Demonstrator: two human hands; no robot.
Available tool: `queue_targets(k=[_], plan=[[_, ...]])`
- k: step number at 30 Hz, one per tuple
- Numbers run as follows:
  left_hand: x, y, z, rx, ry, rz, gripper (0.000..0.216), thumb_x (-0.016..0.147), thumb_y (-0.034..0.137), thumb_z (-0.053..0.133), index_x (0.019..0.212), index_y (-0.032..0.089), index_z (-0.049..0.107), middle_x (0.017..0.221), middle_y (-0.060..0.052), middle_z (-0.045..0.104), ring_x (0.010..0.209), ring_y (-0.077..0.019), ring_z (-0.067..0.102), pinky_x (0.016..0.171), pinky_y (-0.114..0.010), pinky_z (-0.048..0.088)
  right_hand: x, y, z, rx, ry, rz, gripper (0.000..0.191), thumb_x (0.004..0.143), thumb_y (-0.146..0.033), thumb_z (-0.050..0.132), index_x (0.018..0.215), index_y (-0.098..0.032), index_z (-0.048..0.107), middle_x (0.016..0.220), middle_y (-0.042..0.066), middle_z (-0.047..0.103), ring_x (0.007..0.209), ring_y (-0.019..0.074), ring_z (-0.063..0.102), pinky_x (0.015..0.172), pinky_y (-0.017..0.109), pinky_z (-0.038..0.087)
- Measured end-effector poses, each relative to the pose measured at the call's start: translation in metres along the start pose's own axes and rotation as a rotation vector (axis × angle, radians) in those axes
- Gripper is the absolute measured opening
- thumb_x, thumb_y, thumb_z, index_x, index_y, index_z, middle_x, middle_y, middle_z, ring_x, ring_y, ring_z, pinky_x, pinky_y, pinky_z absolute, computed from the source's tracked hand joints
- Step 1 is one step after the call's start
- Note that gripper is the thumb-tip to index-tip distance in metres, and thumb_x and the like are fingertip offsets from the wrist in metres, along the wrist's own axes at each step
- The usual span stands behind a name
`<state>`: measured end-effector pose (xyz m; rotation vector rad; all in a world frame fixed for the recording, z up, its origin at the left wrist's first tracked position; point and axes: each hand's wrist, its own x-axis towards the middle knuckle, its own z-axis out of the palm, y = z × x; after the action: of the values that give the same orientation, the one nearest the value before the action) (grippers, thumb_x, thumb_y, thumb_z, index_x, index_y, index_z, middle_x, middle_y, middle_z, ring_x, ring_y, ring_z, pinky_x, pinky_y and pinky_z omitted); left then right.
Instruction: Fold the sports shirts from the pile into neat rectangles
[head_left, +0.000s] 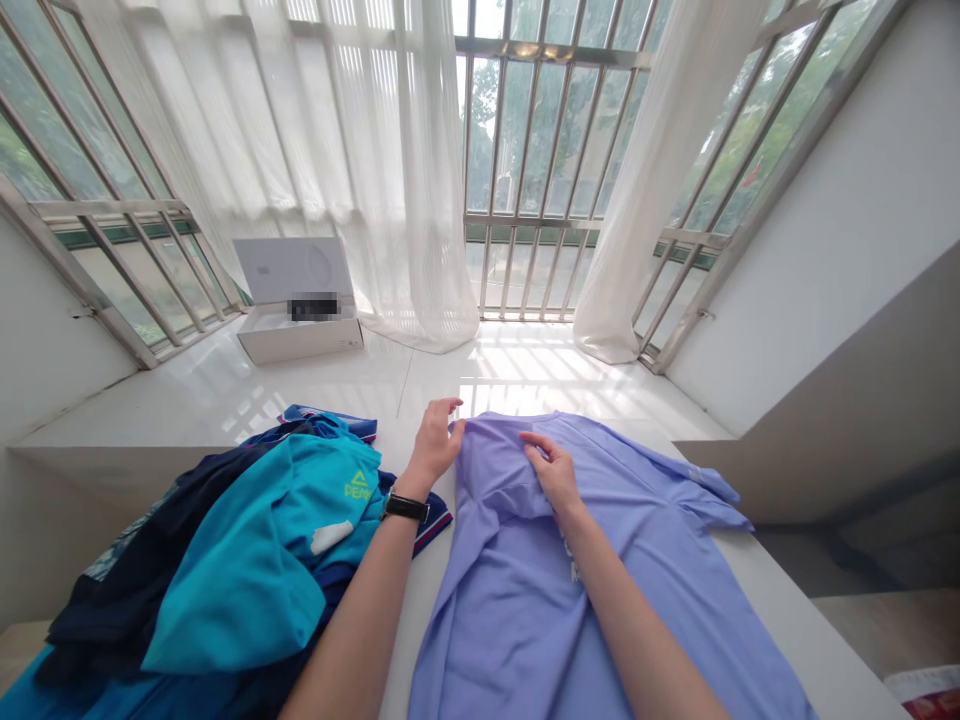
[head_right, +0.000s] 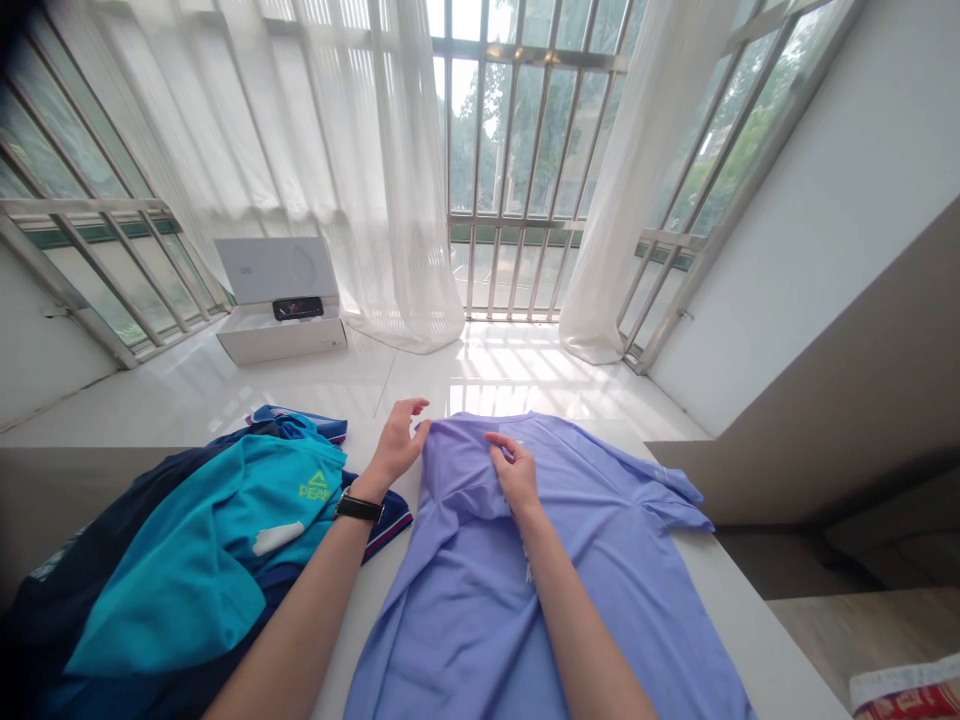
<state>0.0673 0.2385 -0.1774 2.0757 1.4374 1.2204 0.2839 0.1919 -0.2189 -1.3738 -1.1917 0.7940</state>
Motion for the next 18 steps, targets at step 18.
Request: queue_targets(k=[18], plan=[[-0.014, 0.011, 0.010, 0.487, -0.426, -0.361, 0.036, 0.088, 0.053, 0.057, 0.093, 0.018, 0.067, 0.095, -0.015, 0.073, 0.095, -0.0323, 0.069, 0.078, -0.036, 0.049, 0.003, 0.027, -0.007, -0.468, 0.003, -0.200, 0.043, 0.076, -0.023, 0.049, 0.114, -0.018, 0.069, 0.119, 0.011, 0.070, 0.115, 0.0268, 0.063, 0.108, 0.044, 0.044]])
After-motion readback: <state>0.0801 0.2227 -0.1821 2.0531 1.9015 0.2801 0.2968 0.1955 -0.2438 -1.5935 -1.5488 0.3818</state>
